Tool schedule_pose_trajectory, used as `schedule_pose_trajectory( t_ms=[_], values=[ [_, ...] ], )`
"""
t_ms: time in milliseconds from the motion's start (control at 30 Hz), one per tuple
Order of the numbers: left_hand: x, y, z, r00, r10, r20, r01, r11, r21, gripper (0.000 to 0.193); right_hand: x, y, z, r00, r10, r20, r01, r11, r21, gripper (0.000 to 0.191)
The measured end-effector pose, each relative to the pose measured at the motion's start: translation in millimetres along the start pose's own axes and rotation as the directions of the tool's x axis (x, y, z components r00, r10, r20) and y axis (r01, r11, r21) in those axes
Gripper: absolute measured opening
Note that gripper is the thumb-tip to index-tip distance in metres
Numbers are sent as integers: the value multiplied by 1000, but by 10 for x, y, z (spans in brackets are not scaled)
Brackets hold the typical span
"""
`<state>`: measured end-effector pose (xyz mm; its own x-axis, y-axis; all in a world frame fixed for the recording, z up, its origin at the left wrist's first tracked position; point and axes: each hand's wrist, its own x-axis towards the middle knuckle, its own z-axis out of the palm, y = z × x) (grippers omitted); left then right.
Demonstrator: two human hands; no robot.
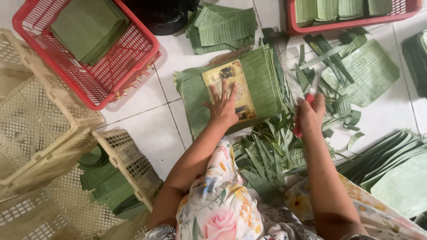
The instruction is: The person sits on the floor trimming banana leaves. They place a leaf on a wooden board, align a yellow card template over it, and cut off the excess edges with a red-handled knife, then stack the trimmed leaf with finished piles and place trimmed leaves into red baskets.
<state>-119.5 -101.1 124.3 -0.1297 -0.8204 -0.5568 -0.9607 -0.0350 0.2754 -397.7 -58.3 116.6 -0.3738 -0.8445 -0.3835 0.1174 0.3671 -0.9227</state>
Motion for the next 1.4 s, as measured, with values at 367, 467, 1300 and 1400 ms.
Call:
schedule_pose_trajectory(
  t_ms=[367,467,1300,1400],
  values=[
    [-40,22,-166,998,3,63,-3,1000,3,123,72,54,1109,968,-70,240,234,594,-770,55],
    [-77,26,-172,998,1,61,-1,1000,-3,118,100,150,1133,974,-57,220,218,505,-835,54],
    [-28,2,-68,999,-3,35,4,1000,-26,124,27,93,1153,977,-30,212,201,467,-861,53],
    [-37,2,-55,999,-6,32,7,999,-35,125,38,111,1138,977,-24,211,197,470,-860,54]
  ],
)
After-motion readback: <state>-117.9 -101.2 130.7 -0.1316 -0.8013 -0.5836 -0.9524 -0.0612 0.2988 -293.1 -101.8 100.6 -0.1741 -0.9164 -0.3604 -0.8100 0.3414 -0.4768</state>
